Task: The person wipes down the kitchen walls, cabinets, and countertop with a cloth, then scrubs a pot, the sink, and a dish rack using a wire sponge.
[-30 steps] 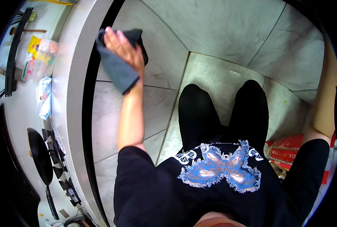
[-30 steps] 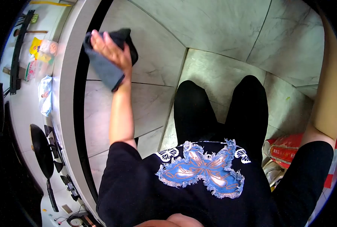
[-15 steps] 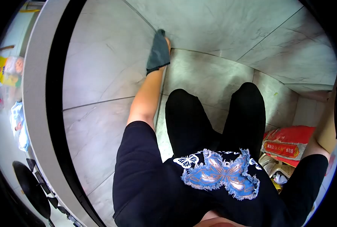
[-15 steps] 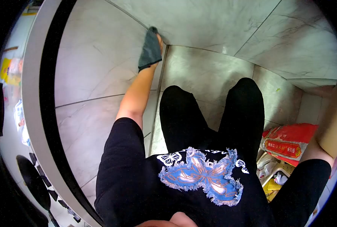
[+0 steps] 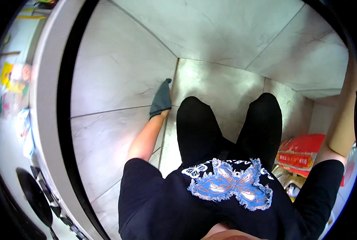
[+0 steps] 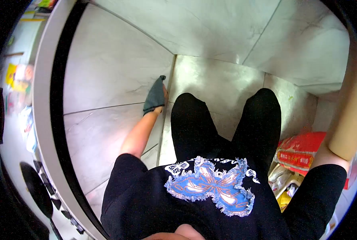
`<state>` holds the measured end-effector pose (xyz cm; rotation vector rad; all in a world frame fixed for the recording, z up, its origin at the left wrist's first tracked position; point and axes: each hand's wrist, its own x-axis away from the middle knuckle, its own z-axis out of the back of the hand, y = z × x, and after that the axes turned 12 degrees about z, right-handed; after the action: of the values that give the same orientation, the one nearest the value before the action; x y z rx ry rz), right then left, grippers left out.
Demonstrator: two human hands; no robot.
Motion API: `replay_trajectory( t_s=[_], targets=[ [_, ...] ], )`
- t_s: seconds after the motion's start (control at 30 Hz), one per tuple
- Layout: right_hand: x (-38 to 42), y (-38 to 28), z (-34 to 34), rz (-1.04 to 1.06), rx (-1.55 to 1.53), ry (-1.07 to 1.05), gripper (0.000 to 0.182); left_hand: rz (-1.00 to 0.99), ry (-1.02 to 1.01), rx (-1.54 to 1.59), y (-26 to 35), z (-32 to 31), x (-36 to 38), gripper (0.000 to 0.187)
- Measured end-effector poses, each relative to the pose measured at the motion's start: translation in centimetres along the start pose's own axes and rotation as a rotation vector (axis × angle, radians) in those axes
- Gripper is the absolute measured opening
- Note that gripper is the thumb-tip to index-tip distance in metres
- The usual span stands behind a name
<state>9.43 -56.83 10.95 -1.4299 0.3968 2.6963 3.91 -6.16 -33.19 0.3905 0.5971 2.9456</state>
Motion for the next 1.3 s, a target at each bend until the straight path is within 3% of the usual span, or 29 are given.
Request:
replay_trajectory(
  t_s=[0.07,0.13,0.17,0.2,0.27,0.33,0.37,0.43,0.47,0.5,0.53,0.57,0.67,0.73,0.77,0.87,1.0,1.1,1.13,1.2,1.3],
  targets=[
    [-0.4,-0.9,0.9,-0.082,-0.132,-0.054,0.032,0.005,0.099,0.048,1.1,3.3,1.5,0.046],
    [0.1,0.3,-0.6,-0.06,0.101,-0.041,0.032,-0.18,0.218,-0.415,1.4,7.8,2.8,0.047],
    [0.3,0.4,-1.0,-0.055,0.176,-0.028,0.031,-0.352,0.297,-0.885,2.7,10.4,3.7,0.048],
    [0.5,-0.6,-0.1,-0.057,0.114,-0.028,0.031,-0.243,0.269,-0.993,5.4,13.7,5.0,0.051],
    [0.5,-2.5,1.1,-0.053,-0.009,-0.02,0.03,-0.212,0.377,-1.079,8.0,18.2,6.3,0.05],
    [0.8,0.5,-1.7,-0.124,-0.097,-0.305,0.06,-0.263,0.481,-1.154,9.3,22.4,7.3,0.046],
    [1.4,1.3,-3.5,-0.01,0.058,-0.101,0.052,-0.331,0.573,-1.052,8.5,23.7,7.5,0.044],
    [0.4,-1.0,-0.3,-0.091,0.003,-0.263,0.045,-0.434,0.727,-0.858,9.3,26.5,8.9,0.037],
    [-0.1,-2.5,1.4,-0.149,-0.036,-0.372,0.041,-0.343,0.702,-0.566,11.5,28.0,10.6,0.034],
    [0.5,-1.8,0.1,-0.085,-0.059,-0.143,0.035,-0.276,0.699,-0.259,13.8,29.5,12.3,0.03],
    [1.1,-1.0,-1.4,-0.026,-0.085,0.084,0.031,-0.187,0.634,0.35,15.1,30.2,13.5,0.028],
    [0.9,-1.2,-0.7,-0.051,-0.075,-0.044,0.032,-0.406,0.865,-0.35,14.4,31.4,14.5,0.029],
    [0.6,-1.9,-0.3,-0.048,-0.072,-0.068,0.028,-0.155,1.22,-1.131,15.8,33.8,19.0,0.04],
    [0.4,-2.9,1.0,-0.04,-0.085,-0.06,0.023,0.24,1.406,-0.927,12.0,35.5,19.3,0.052],
    [0.5,-3.1,0.8,-0.023,-0.074,-0.053,0.024,0.409,1.296,-0.86,11.2,35.1,19.2,0.059],
    [0.9,-3.2,1.1,-0.024,-0.066,-0.04,0.025,0.435,1.386,-0.864,12.1,35.4,14.0,0.044],
    [0.6,-4.4,1.6,-0.037,-0.086,-0.027,0.024,0.08,1.51,-0.82,15.2,37.2,2.2,0.035],
    [0.9,-4.6,1.6,-0.039,-0.111,-0.008,0.024,0.155,1.336,-0.665,17.4,38.3,-9.3,0.054],
    [0.8,-4.6,1.5,-0.026,-0.124,-0.002,0.024,0.159,1.232,-0.586,18.8,38.9,-11.1,0.05],
    [0.7,-4.5,1.3,-0.025,-0.123,0.002,0.024,0.214,1.209,-0.642,19.8,39.4,-13.6,0.035],
    [1.0,-4.4,0.5,-0.022,-0.151,0.024,0.024,0.054,1.172,-0.63,19.6,39.6,-11.1,0.027]
  ],
)
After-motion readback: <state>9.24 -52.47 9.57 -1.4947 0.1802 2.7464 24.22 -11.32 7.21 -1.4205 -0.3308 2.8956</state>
